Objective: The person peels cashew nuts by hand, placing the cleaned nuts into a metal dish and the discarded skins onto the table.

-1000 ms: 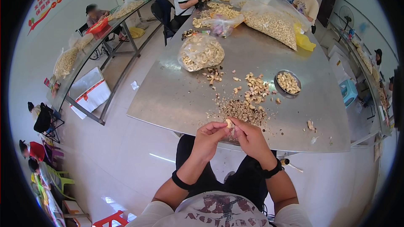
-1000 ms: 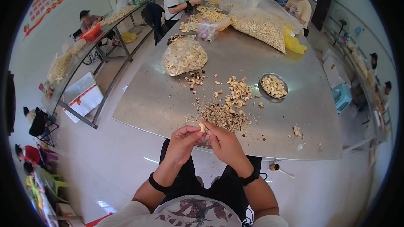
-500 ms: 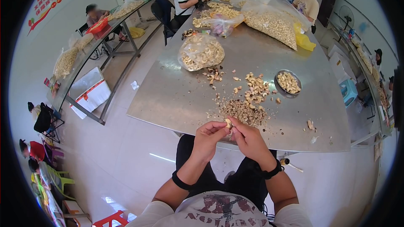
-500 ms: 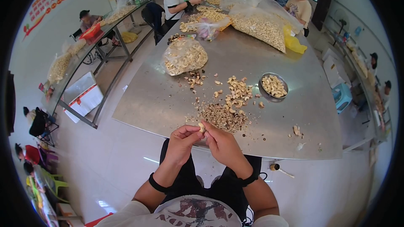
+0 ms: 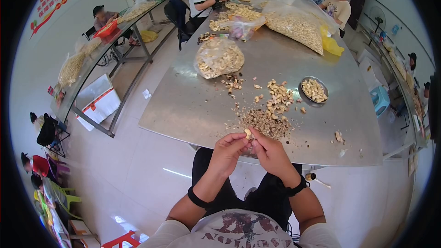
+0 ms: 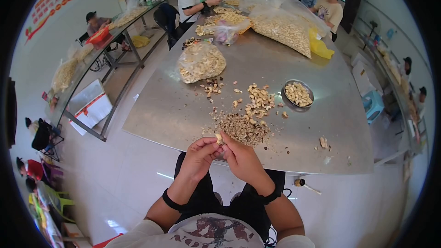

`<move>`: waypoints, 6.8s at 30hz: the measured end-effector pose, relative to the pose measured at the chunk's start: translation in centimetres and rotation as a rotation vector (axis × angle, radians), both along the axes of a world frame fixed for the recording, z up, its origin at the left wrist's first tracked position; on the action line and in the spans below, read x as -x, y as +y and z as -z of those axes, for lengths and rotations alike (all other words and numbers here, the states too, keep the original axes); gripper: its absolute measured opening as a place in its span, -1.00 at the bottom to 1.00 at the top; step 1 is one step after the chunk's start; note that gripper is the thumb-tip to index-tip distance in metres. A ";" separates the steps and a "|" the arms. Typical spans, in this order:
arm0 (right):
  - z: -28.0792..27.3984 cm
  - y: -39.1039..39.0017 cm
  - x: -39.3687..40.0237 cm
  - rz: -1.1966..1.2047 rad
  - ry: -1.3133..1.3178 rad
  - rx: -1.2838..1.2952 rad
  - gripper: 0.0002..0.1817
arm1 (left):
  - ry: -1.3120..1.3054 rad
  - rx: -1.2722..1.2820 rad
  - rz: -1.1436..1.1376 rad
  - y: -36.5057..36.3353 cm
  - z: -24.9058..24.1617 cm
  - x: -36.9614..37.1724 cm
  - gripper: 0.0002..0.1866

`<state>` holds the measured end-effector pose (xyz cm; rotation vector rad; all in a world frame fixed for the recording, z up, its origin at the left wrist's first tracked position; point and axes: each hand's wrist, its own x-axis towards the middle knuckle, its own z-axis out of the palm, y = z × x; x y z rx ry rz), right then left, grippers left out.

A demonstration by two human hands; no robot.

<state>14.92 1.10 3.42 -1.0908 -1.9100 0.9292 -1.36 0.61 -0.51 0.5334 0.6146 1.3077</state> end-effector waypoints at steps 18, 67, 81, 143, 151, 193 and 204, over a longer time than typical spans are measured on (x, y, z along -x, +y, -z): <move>-0.1 0.3 0.0 -0.034 0.038 -0.038 -0.54 | -0.098 0.052 0.042 0.2 -0.4 0.1 -0.84; 0.8 1.5 -1.4 -0.149 0.106 0.077 -0.55 | -0.135 0.121 0.150 0.2 -0.2 0.7 -0.84; 0.2 1.2 -1.4 -0.163 0.102 0.141 -0.57 | -0.131 0.123 0.170 0.3 0.3 0.9 -0.84; -0.8 0.7 -0.1 0.070 -0.016 -0.067 -0.68 | -0.044 0.019 0.191 0.8 0.5 0.8 -0.78; -0.3 1.3 -0.6 0.021 -0.069 -0.092 -0.69 | 0.127 -0.031 0.236 1.0 0.9 0.6 -0.77; 0.7 0.8 -0.3 0.002 -0.174 -0.173 -0.54 | 0.542 -0.145 -0.079 0.6 0.5 -0.6 -0.79; 0.4 0.2 0.2 0.084 -0.298 -0.226 -0.54 | 0.496 -0.099 -0.111 0.2 0.0 -1.1 -0.79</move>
